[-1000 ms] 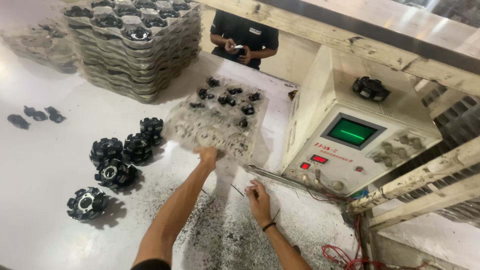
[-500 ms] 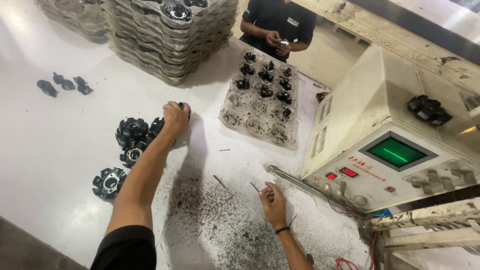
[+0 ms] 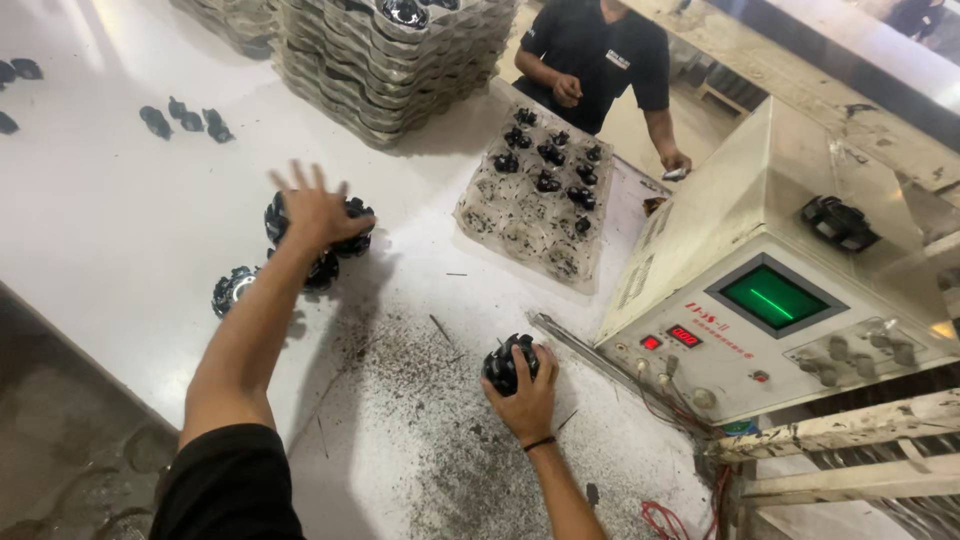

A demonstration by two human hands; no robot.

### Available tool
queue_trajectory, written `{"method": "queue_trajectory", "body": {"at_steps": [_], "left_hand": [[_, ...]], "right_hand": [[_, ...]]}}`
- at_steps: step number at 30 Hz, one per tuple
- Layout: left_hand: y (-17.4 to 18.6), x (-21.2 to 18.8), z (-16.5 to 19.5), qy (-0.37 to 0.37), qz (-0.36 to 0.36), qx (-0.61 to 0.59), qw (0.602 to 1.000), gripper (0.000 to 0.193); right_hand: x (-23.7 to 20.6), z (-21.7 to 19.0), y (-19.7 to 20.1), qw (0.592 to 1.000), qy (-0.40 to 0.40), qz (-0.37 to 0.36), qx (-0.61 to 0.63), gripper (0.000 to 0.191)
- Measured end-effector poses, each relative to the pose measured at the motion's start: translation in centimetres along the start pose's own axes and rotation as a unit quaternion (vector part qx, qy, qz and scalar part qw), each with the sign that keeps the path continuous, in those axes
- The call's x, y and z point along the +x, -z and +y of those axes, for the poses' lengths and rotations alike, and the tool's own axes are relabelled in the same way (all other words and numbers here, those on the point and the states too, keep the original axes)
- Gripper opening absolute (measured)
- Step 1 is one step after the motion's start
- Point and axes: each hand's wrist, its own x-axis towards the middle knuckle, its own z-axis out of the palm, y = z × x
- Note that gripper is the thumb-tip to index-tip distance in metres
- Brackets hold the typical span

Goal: The person arranges black motor rotor assemblies on a workbench, then uses a heated soldering tool to work on the center of each rotor one at a time, placing finished units in rows. They reposition parts and a parts tray while working through the batch.

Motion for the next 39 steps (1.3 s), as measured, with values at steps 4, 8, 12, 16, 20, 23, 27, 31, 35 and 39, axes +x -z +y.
{"method": "queue_trajectory", "body": {"at_steps": [4,8,12,16,20,23,27,31,35,39], "left_hand": [[-0.3,-2.2,-1.8,0.086,-0.037,-0.229,0.969,0.090],[-0.3,-4.2,1.4,0.076,0.006,-0.236,0.969,0.080],[-0.7,-5.3,4.7,0.032,0.006,-0.254,0.967,0.078],[-1.5,-6.6,8.9,-0.038,-0.020,-0.236,0.971,0.080],[-2.9,-9.3,13.5,-0.107,-0.042,-0.225,0.968,0.078],[-4.2,-12.1,16.6,-0.153,-0.062,-0.204,0.965,0.078],[-4.6,-12.7,14.3,-0.222,-0.067,-0.447,0.864,0.078],[-5.3,-11.2,2.4,-0.062,0.122,-0.179,0.974,0.075],[-8.9,-12.6,-4.9,0.068,0.099,-0.128,0.984,0.078],[-11.5,-13.2,-3.3,0.061,0.112,-0.185,0.974,0.076]], "right_hand": [[-0.3,0.4,0.9,0.997,-0.076,-0.001,0.014,0.076],[0.1,0.6,1.8,0.998,-0.068,0.014,0.010,0.078],[0.0,0.5,2.3,0.997,-0.071,0.020,0.017,0.078],[-0.7,0.9,2.2,0.993,-0.116,0.011,0.030,0.071],[-1.0,2.1,2.0,0.970,-0.208,0.051,0.117,0.060],[-1.1,2.5,1.9,0.959,-0.212,0.075,0.170,0.058],[-1.4,3.2,1.5,0.948,-0.246,0.117,0.162,0.050],[-1.6,3.9,1.2,0.922,-0.294,0.138,0.213,0.047],[-1.6,4.3,0.4,0.929,-0.274,0.147,0.199,0.043],[-1.6,4.3,-0.3,0.930,-0.272,0.146,0.199,0.042]]}}
